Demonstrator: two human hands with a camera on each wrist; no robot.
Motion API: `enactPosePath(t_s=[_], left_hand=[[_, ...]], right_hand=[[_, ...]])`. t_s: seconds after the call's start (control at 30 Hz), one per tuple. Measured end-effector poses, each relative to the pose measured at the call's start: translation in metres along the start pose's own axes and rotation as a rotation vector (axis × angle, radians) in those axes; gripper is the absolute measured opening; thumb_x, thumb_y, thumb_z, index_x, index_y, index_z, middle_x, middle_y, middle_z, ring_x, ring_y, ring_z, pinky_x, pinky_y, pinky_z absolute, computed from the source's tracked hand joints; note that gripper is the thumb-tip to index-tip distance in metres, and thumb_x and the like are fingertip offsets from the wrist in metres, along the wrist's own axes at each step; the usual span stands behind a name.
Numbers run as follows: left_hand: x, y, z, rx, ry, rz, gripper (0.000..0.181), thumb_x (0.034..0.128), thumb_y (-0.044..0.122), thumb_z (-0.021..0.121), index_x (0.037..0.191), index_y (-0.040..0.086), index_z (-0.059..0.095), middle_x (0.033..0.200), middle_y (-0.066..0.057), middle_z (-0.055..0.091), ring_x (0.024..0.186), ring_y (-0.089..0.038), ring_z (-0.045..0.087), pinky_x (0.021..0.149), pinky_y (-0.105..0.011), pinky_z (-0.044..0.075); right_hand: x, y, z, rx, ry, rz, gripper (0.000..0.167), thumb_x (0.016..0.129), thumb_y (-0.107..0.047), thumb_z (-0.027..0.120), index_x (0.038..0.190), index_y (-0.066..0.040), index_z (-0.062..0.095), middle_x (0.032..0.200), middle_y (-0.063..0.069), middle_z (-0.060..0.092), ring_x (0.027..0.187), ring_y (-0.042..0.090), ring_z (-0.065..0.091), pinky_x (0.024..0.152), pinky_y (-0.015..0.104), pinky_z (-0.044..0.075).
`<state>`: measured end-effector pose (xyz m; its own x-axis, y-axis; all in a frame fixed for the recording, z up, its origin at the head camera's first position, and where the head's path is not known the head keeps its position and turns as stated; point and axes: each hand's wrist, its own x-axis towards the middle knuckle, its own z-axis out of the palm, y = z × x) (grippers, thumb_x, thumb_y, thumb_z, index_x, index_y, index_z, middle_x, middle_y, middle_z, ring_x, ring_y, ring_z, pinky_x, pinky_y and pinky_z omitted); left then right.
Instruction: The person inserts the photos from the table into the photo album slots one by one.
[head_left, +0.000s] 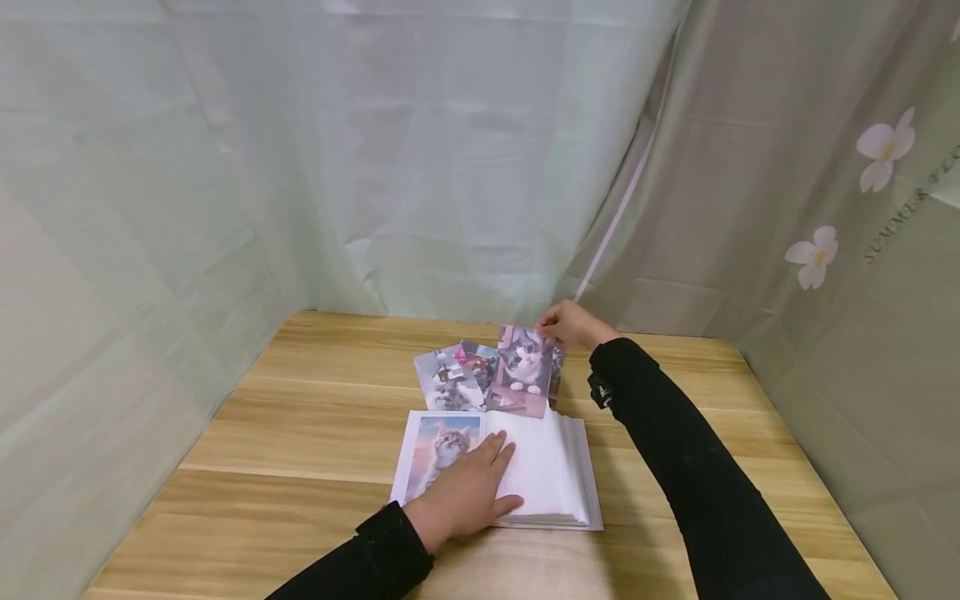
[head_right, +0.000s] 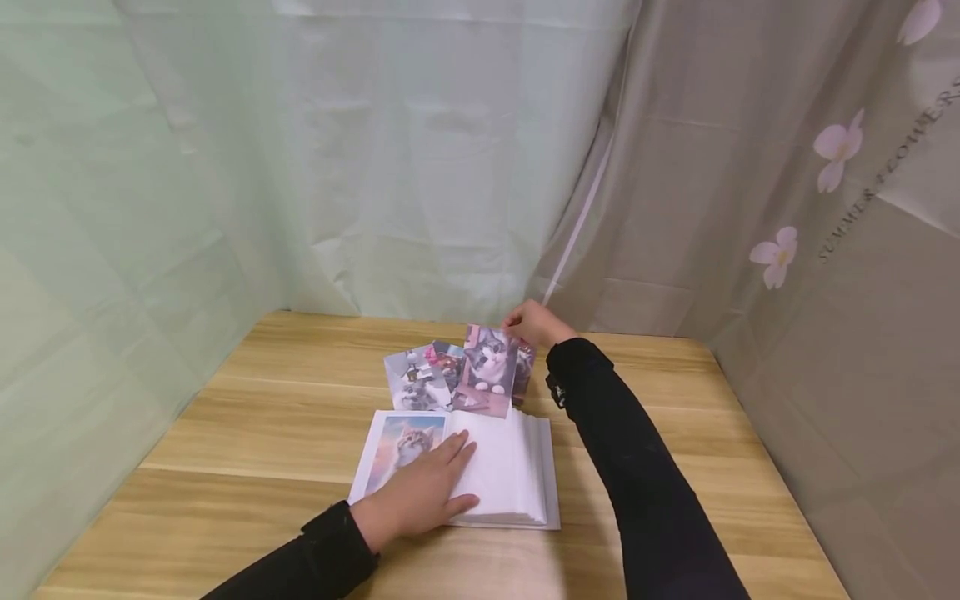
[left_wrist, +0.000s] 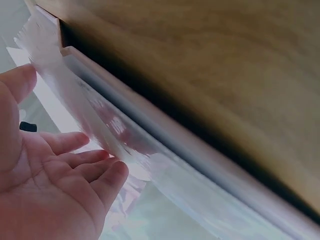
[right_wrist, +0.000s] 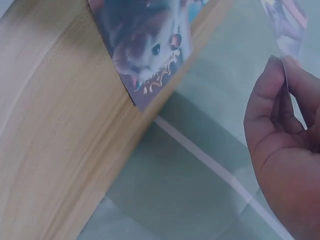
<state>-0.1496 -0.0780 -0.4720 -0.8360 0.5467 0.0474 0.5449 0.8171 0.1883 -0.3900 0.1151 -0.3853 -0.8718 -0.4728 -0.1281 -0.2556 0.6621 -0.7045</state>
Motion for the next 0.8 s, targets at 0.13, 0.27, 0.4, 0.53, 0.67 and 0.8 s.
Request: enactPosePath(t_s=[0.13,0.27,0.4,0.53,0.67,0.8], left_hand=[[-0.001,0.0,0.001,-0.014,-0.011,-0.001,0.077,0.0874,0.055,0.045,0.139,0.0,0.032,0.144,-0.018,0.022,0.13,-0.028,0.021,0.1,-0.041,0.026],[-0.001,0.0,0.002,-0.004,-0.009,0.008,0.077,0.0872,0.056,0.044,0.139,0.0,0.031,0.144,-0.018,0.022,0.13,-0.029,0.021,0.1,-0.041,0.026],[-0.001,-0.001,0.004,0.015,0.006,0.02,0.077,0.0873,0.056,0.044,0.138,-0.001,0.032,0.143,-0.019,0.023,0.13,-0.029,0.021,0.1,-0.04,0.026],[-0.001,0.0,0.005,0.024,0.003,0.021,0.078,0.0872,0.057,0.044,0.139,-0.001,0.032,0.144,-0.019,0.022,0.13,-0.029,0.021,0.1,-0.04,0.026],[0.0,0.0,0.005,0.028,-0.004,0.015,0.079,0.0871,0.057,0.043,0.139,-0.001,0.031,0.144,-0.019,0.021,0.13,-0.029,0.02,0.1,-0.04,0.026],[0.0,0.0,0.004,0.029,-0.001,0.015,0.079,0.0868,0.058,0.043,0.139,-0.001,0.032,0.143,-0.019,0.023,0.129,-0.029,0.022,0.1,-0.04,0.027]], right_hand=[[0.002,-0.003,0.002,-0.022,-0.025,0.025,0.012,0.088,-0.007,0.059,0.093,-0.001,0.068,0.075,0.005,0.061,0.065,0.027,0.054,0.052,0.025,0.043],[0.004,-0.005,0.002,-0.068,-0.042,0.024,0.012,0.088,-0.007,0.059,0.093,-0.001,0.068,0.075,0.005,0.061,0.066,0.026,0.054,0.051,0.024,0.042],[0.006,-0.009,0.002,-0.1,-0.061,0.002,0.013,0.088,-0.008,0.06,0.094,0.0,0.068,0.074,0.005,0.061,0.062,0.021,0.053,0.052,0.024,0.042],[0.006,-0.011,0.005,-0.107,-0.084,-0.001,0.012,0.087,-0.008,0.061,0.093,-0.001,0.068,0.075,0.005,0.061,0.059,0.015,0.052,0.053,0.025,0.044],[0.006,-0.009,0.009,-0.091,-0.106,0.0,0.011,0.087,-0.008,0.06,0.093,-0.001,0.068,0.077,0.005,0.062,0.061,0.016,0.053,0.057,0.029,0.046],[0.006,-0.004,0.014,-0.07,-0.128,0.011,0.012,0.087,-0.008,0.06,0.094,-0.002,0.068,0.078,0.005,0.062,0.062,0.017,0.052,0.057,0.029,0.046]])
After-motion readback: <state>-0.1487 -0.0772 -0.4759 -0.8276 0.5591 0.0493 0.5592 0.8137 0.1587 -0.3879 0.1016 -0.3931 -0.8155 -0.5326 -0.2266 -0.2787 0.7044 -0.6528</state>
